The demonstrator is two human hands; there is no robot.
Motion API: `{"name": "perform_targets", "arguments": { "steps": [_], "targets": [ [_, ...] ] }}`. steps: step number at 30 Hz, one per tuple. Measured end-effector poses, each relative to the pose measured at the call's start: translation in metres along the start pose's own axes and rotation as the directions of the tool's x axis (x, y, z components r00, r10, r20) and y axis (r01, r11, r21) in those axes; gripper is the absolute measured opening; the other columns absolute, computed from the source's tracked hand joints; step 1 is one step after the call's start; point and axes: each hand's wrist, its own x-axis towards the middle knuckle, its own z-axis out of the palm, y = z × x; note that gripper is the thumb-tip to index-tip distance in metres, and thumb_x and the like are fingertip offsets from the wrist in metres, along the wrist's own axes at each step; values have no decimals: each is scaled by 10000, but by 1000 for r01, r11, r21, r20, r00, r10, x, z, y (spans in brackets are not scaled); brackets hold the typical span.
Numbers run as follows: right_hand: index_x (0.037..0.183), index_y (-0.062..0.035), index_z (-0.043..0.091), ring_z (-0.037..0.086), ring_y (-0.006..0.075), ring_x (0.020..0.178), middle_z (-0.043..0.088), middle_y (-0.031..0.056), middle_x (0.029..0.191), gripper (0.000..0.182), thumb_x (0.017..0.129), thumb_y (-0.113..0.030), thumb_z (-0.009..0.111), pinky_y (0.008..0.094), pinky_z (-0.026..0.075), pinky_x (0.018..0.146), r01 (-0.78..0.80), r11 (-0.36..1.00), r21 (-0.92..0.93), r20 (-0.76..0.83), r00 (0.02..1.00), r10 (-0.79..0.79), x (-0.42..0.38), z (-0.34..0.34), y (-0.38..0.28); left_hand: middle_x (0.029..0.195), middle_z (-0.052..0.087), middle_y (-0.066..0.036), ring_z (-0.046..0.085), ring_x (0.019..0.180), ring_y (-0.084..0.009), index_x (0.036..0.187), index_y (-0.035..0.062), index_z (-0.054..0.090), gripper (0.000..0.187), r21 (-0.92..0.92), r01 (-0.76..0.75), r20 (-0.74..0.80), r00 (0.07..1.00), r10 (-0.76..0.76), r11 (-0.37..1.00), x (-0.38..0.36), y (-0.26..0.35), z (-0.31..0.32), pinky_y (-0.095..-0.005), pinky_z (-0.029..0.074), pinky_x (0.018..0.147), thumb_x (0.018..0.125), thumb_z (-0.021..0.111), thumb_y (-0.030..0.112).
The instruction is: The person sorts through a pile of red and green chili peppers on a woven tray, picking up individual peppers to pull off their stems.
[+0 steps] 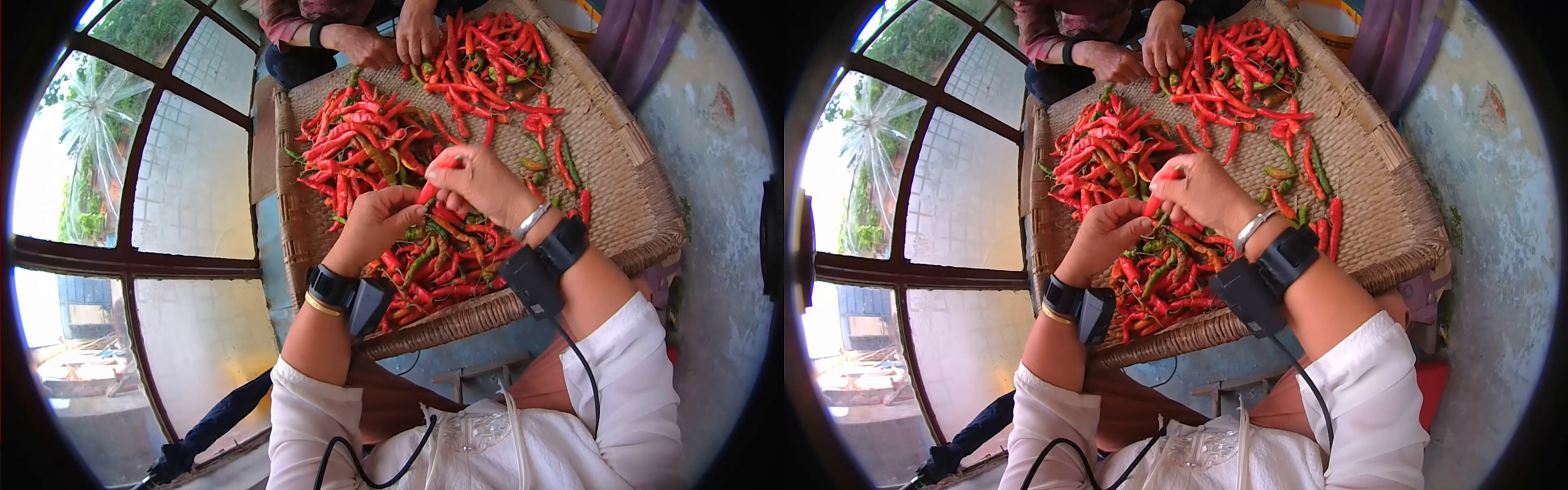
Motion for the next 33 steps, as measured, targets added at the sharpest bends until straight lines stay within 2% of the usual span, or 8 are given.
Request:
{"name": "perform_targets", "arguments": {
  "steps": [4, 7, 13, 18, 22, 23, 30, 33],
  "targets": [
    [908, -53, 565, 552, 71, 593, 584, 19, 708, 166, 829, -199, 576, 199, 460, 496, 181, 853, 489, -236, 969, -70, 10, -22, 2, 671, 605, -91, 604, 694, -230, 846, 69, 630, 183, 670, -14, -38, 998, 53, 742, -1, -12, -15, -339, 470, 599, 703, 639, 183],
    [889, -49, 539, 589, 95, 657, 616, 44, 778, 171, 849, -215, 543, 212, 479, 523, 123, 798, 590, -408, 898, 164, 12, -32, 4, 745, 610, -108, 582, 768, -306, 824, 103, 635, 227, 814, 20, 49, 994, -102, 580, -4, -27, -23, -398, 469, 652, 630, 642, 221],
    [955, -52, 531, 565, 87, 589, 581, 20, 707, 202, 837, -215, 543, 211, 448, 450, -30, 914, 404, -107, 991, 80, 6, -14, 6, 774, 609, -98, 586, 775, -291, 799, 113, 625, 203, 873, -28, 74, 994, -74, 486, -6, -38, -23, -406, 472, 663, 618, 639, 206],
    [1007, -10, 551, 531, 58, 603, 561, 2, 728, 246, 821, -172, 556, 185, 433, 487, -117, 993, 11, 14, 993, 117, 3, 0, 4, 783, 608, -110, 593, 755, -284, 815, 79, 606, 207, 837, 26, 107, 972, -210, 547, -5, -17, -22, -382, 472, 643, 653, 636, 204],
    [1022, 6, 548, 534, 62, 632, 567, 11, 750, 263, 806, -139, 587, 194, 430, 506, 176, 937, -302, 138, 980, -140, 5, 12, 14, 739, 595, -45, 555, 606, -122, 858, 22, 555, 154, 323, -47, 71, 997, 25, 945, -10, 10, -18, -256, 432, 526, 742, 633, 86],
    [1022, 6, 548, 534, 62, 632, 567, 11, 750, 263, 806, -139, 587, 194, 430, 506, 176, 937, -302, 141, 980, -139, 3, 12, 14, 755, 592, -24, 542, 623, -75, 883, 13, 540, 141, 102, -1, 64, 998, -6, 995, -10, 14, -14, -217, 424, 524, 773, 618, 54],
    [868, 20, 577, 531, 71, 541, 572, 27, 669, 184, 766, -124, 629, 205, 424, 453, -38, 999, -33, 82, 996, 41, -2, 16, 8, 802, 604, -15, 571, 730, -60, 918, 9, 543, 190, 4, -44, 56, 997, 43, 999, -4, 6, 3, -189, 461, 604, 753, 637, 11],
    [825, 4, 583, 530, 62, 538, 578, 24, 683, 129, 751, -102, 591, 191, 411, 422, -56, 991, -123, -42, 998, 52, -1, 6, 2, 768, 619, -38, 596, 705, -93, 888, 20, 577, 181, 263, -68, 31, 998, 62, 962, -5, 8, -6, -219, 469, 612, 726, 656, 38]
  ]
}}
